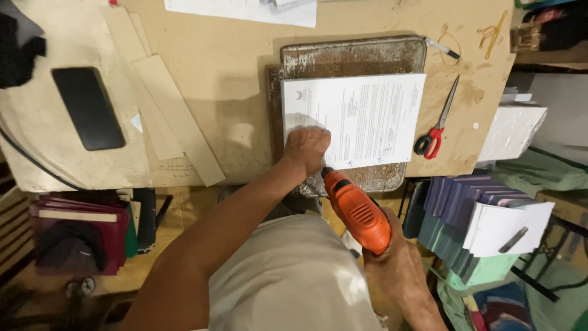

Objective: Using a handheld electric drill to create holes in a stack of paper placed on a metal tray for binding.

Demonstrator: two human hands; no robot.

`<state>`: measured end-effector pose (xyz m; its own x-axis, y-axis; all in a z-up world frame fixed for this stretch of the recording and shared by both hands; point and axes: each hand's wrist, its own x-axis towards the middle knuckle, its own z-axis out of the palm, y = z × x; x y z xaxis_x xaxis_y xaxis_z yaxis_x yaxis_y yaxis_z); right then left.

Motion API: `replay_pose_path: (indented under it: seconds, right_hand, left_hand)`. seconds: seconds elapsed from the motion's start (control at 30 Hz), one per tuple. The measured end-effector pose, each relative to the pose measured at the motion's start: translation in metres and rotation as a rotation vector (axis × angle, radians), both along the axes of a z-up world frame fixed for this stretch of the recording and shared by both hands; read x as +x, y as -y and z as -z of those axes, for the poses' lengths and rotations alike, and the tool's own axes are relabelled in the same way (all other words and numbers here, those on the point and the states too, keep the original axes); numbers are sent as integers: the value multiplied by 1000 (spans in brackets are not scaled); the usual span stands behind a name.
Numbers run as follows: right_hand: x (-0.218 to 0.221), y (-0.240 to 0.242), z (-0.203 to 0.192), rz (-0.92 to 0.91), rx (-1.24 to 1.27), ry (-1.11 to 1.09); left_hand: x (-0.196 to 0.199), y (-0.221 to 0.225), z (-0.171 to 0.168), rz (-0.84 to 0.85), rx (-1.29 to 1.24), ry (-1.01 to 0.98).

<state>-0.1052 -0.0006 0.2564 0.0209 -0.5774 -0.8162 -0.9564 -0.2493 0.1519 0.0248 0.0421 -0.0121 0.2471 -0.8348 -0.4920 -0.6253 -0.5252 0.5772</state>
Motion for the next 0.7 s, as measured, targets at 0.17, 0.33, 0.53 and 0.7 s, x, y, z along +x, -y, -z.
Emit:
replay_pose_path:
  seconds: [0.17, 0.33, 0.53, 0.7]
  right_hand:
    - [-15, -4, -9, 42, -16, 119]
    - [-20, -11, -18, 47, -26, 186]
    - [-57, -3, -37, 257, -96, 148]
    - [-122, 51, -50, 518, -359, 339]
  left_hand:
    - [5, 5, -26, 63, 120, -24]
    - [-6, 2, -28, 16, 85, 42]
    - [-12, 2, -19, 19, 63, 78]
    - [0, -2, -52, 52, 165, 27]
